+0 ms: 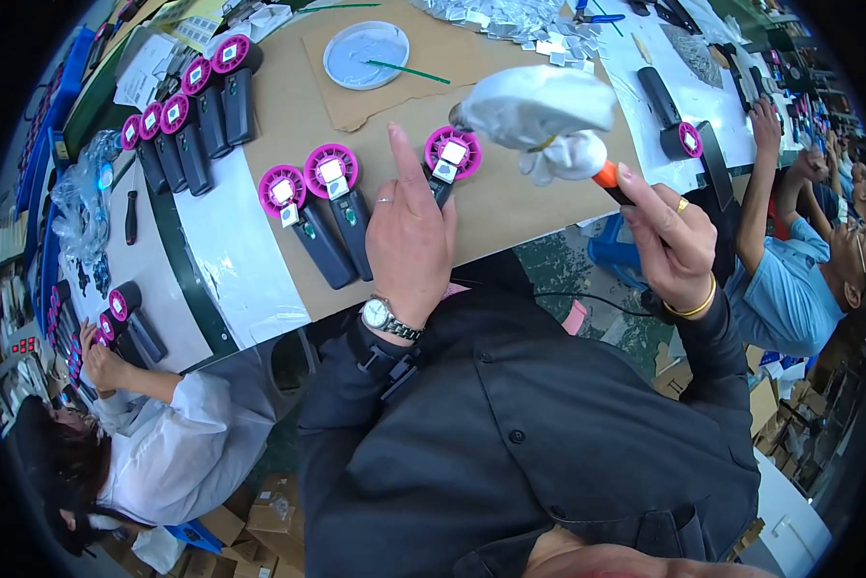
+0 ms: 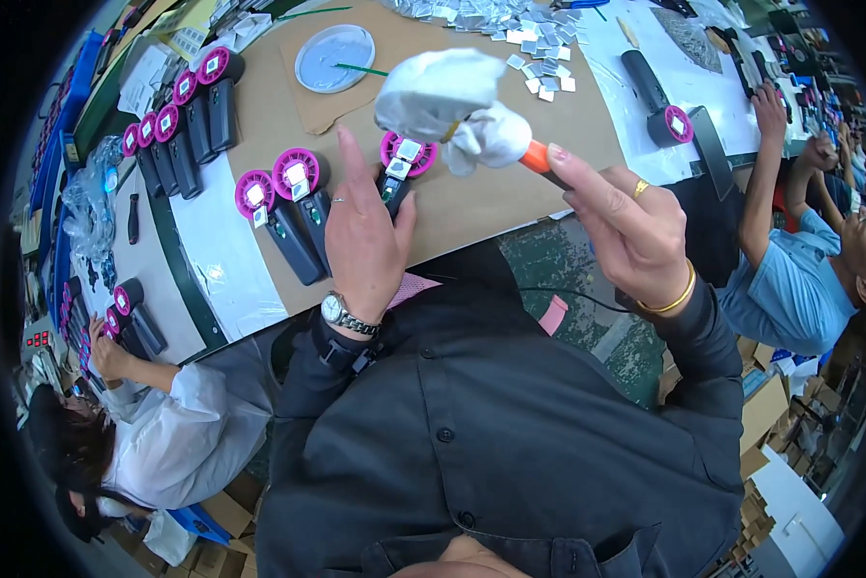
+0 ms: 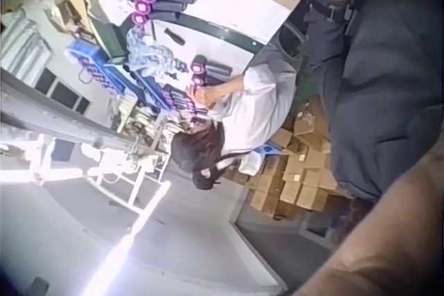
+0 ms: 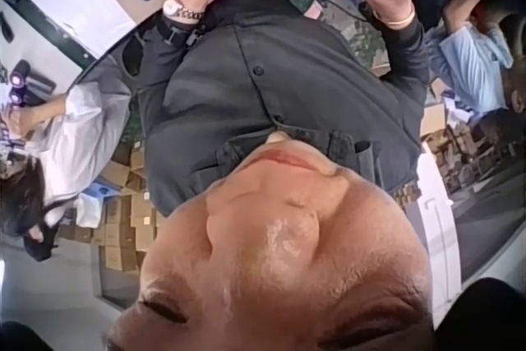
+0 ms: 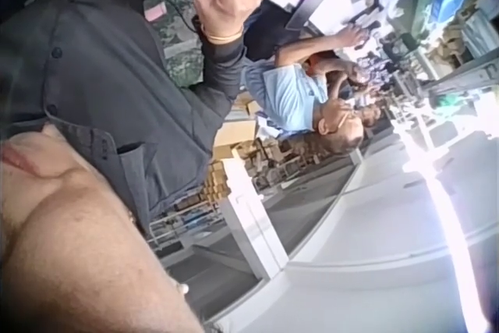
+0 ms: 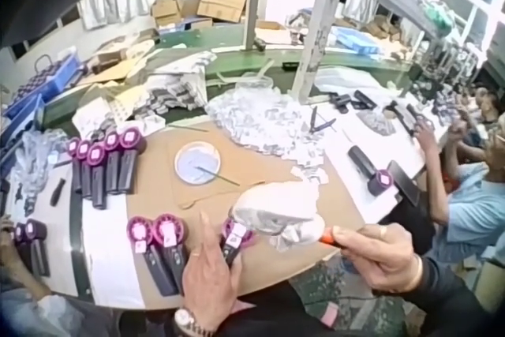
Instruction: Assemble small electronic components by applying adhesive and fitting housings together at a production workstation.
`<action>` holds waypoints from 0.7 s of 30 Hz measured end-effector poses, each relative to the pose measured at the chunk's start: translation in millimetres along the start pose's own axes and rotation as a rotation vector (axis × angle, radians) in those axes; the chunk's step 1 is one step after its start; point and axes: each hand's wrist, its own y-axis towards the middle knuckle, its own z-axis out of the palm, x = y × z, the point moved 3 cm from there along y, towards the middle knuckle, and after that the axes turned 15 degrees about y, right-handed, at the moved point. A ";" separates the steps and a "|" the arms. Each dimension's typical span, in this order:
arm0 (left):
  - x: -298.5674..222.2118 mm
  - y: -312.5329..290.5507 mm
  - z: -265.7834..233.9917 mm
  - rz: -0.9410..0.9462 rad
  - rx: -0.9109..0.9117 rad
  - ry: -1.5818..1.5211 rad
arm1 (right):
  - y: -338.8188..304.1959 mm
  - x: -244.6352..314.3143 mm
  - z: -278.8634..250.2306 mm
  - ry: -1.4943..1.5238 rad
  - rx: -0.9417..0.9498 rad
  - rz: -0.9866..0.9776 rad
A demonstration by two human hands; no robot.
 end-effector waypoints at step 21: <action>-6.4 2.4 -4.8 -0.009 0.079 0.003 | -17.1 -28.9 11.3 -0.049 0.142 0.081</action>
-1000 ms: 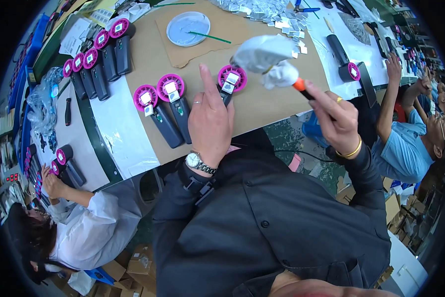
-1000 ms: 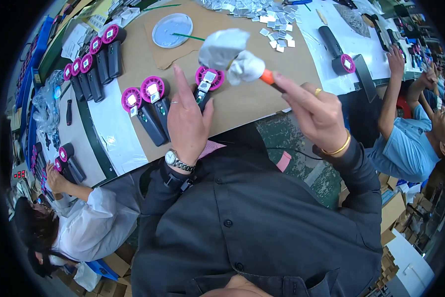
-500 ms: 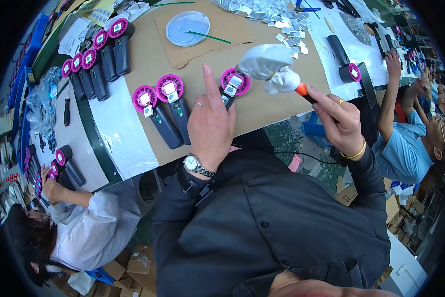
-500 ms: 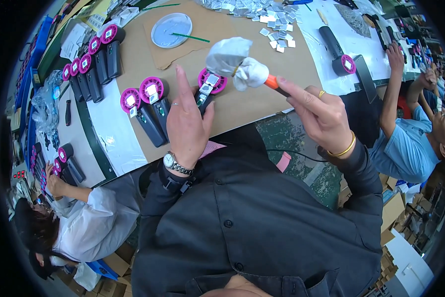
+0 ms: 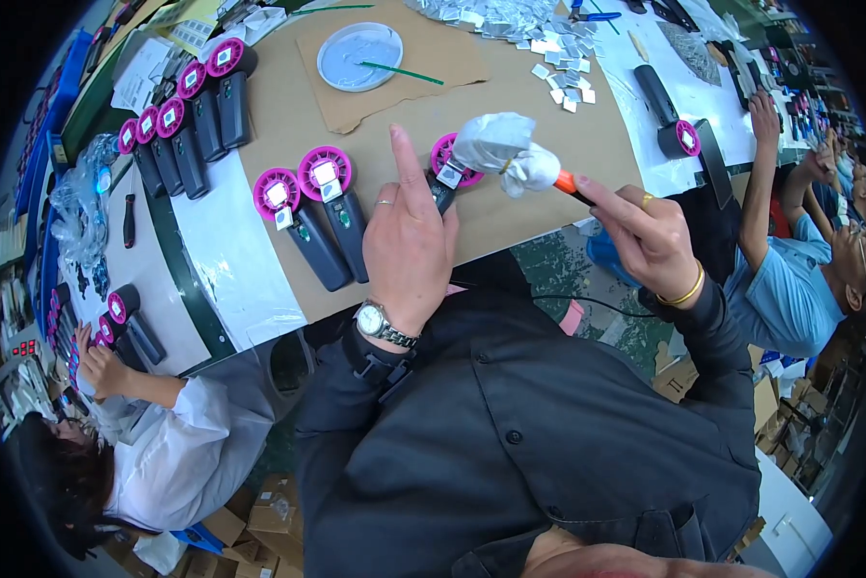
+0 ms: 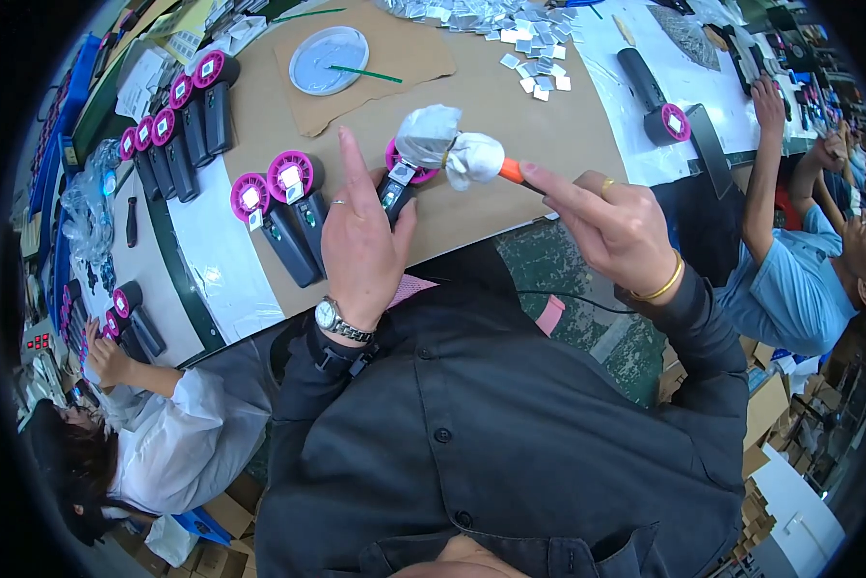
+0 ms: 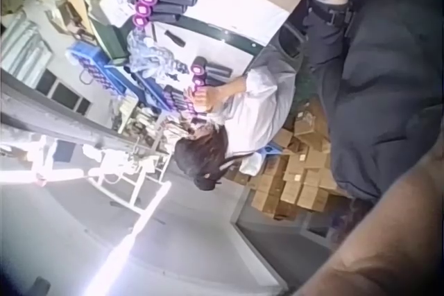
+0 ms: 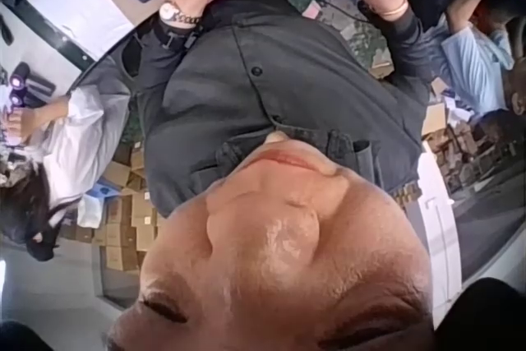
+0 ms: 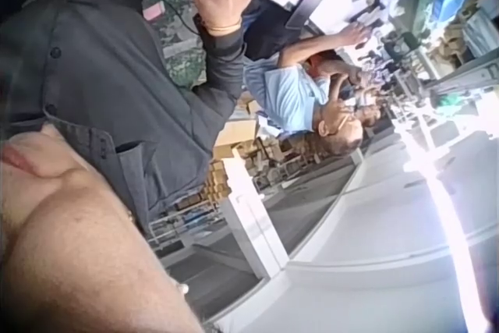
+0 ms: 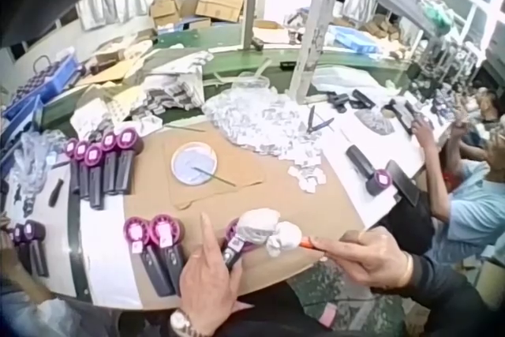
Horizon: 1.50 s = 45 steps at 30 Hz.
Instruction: Assemble small electronic components by applying adhesive and fitting housings together at a production workstation.
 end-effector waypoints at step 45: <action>5.9 70.1 6.4 0.798 0.163 0.016 | -65.1 -21.3 -32.5 0.405 -0.320 0.147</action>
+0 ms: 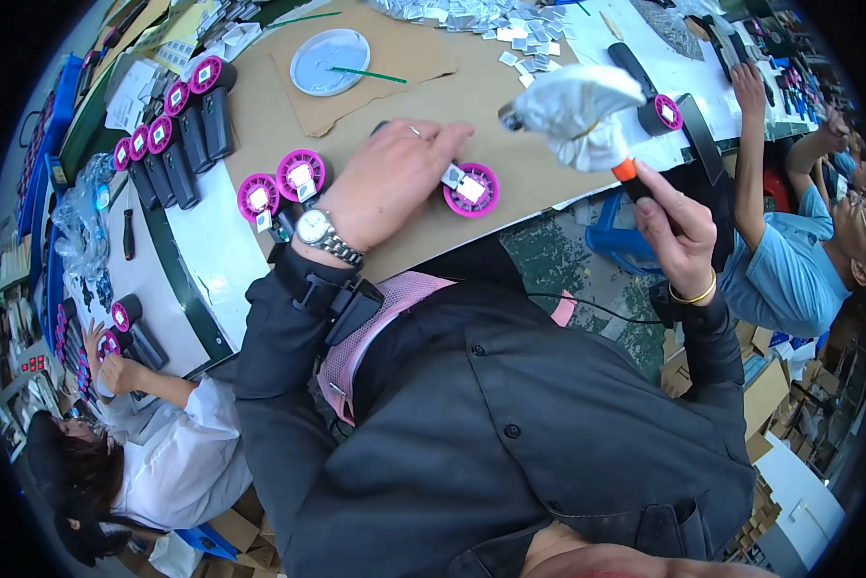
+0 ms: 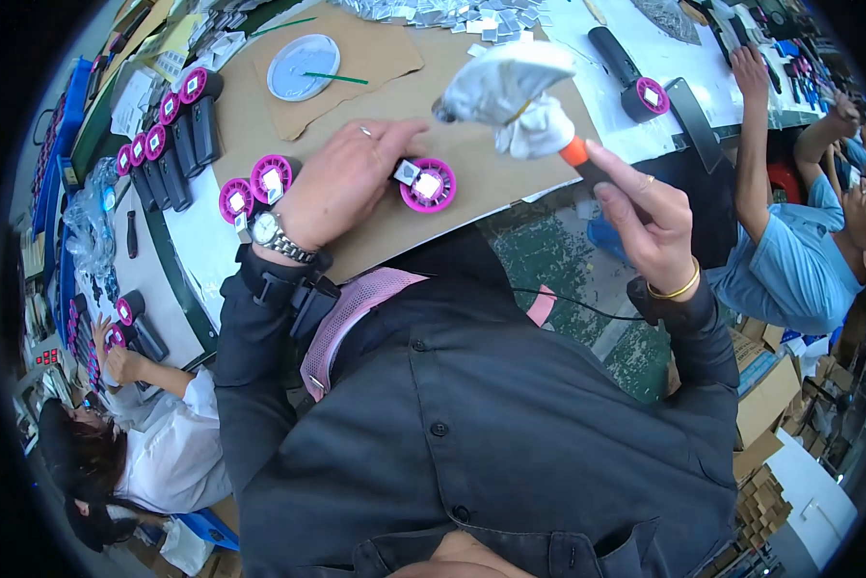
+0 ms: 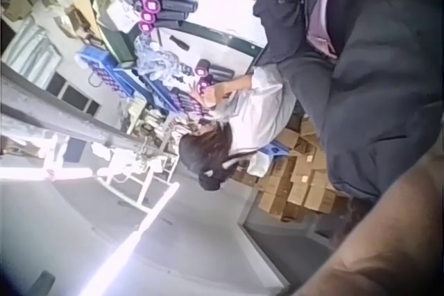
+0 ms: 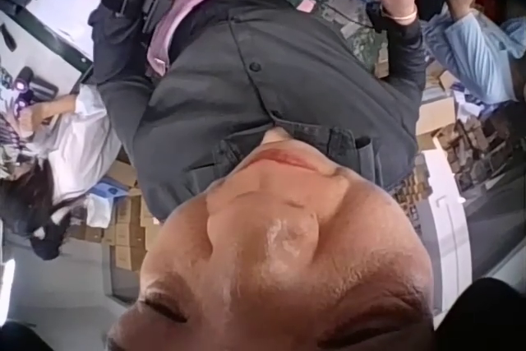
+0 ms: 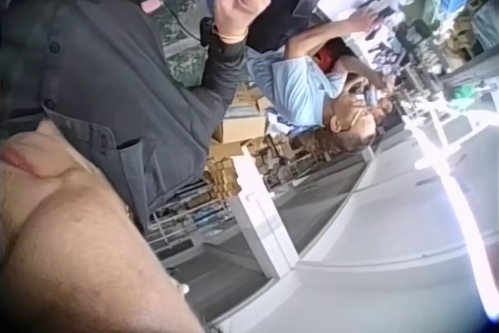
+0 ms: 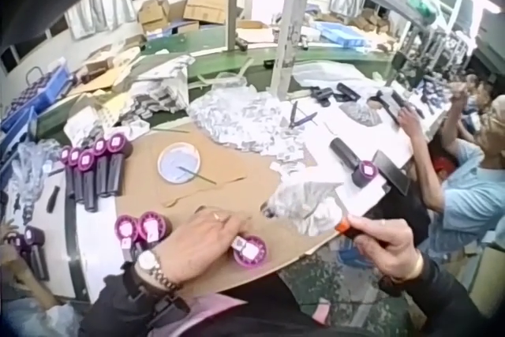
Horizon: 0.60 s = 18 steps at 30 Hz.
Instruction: Assemble small electronic components by applying adhesive and fitting housings together at a production workstation.
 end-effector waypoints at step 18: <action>7.7 -13.3 6.9 -0.159 -0.033 0.069 | 2.3 17.5 21.5 -0.424 0.364 -0.156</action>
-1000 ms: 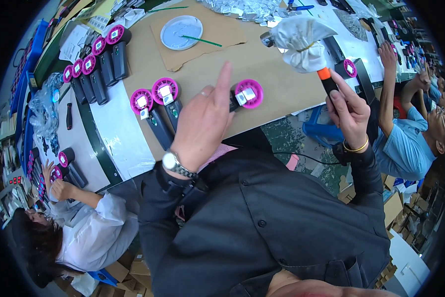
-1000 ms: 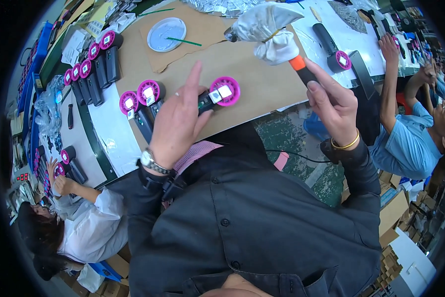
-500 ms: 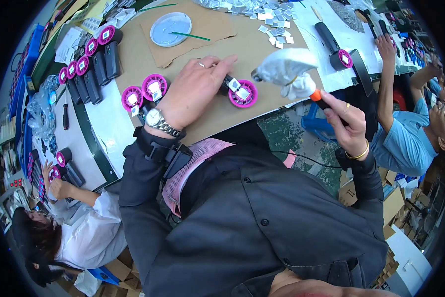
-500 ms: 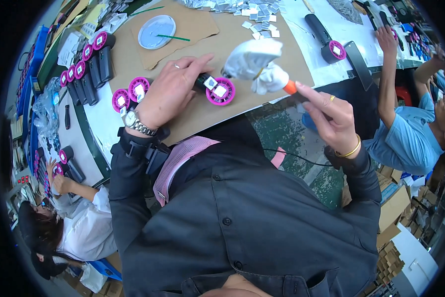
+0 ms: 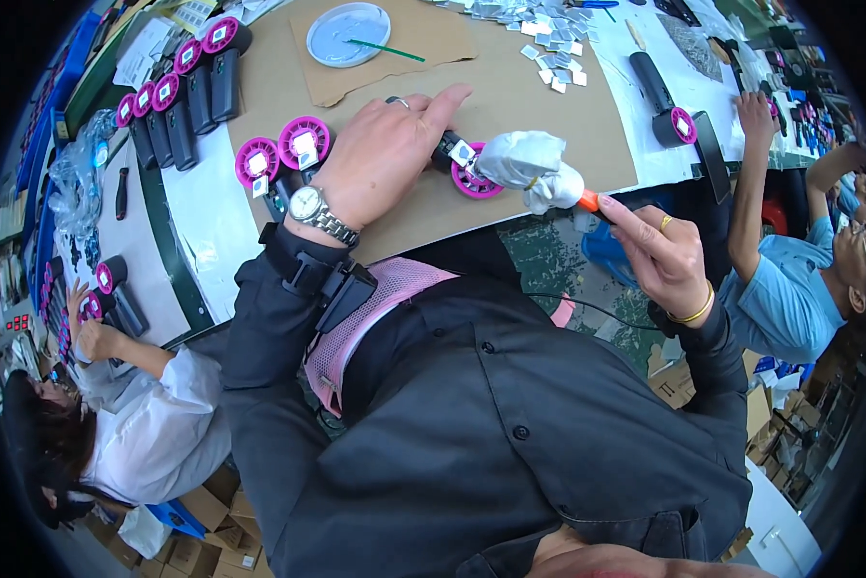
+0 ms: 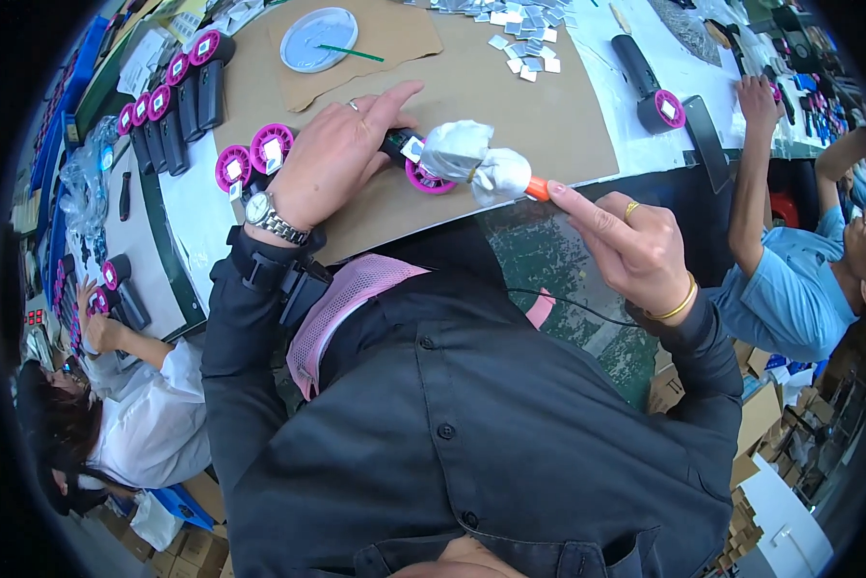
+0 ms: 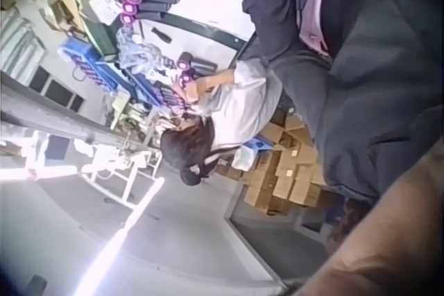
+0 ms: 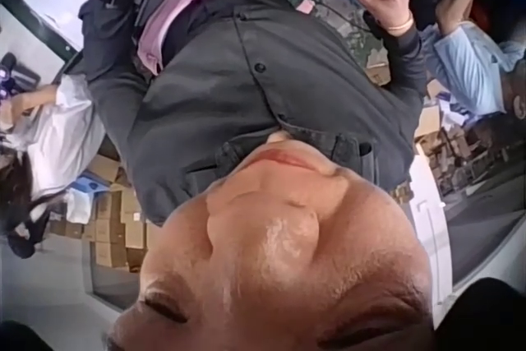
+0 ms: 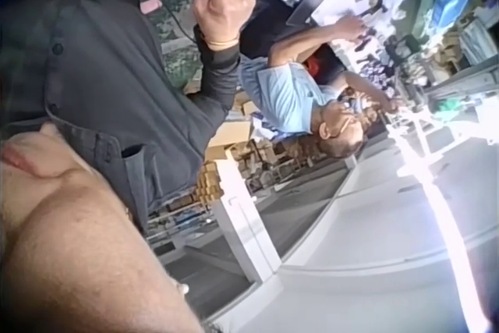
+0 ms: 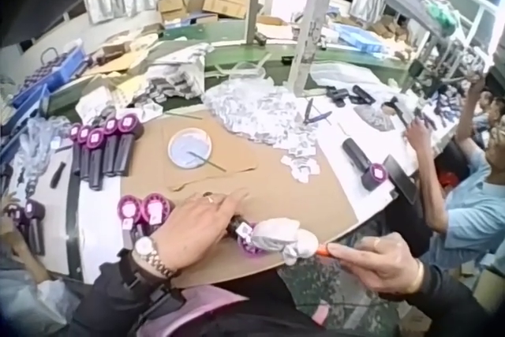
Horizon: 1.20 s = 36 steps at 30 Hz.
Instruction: Assemble small electronic components by applying adhesive and fitting housings together at a production workstation.
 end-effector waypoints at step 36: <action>0.3 1.7 -1.6 0.027 -0.040 0.024 | -3.8 23.5 -13.1 0.008 -0.202 0.041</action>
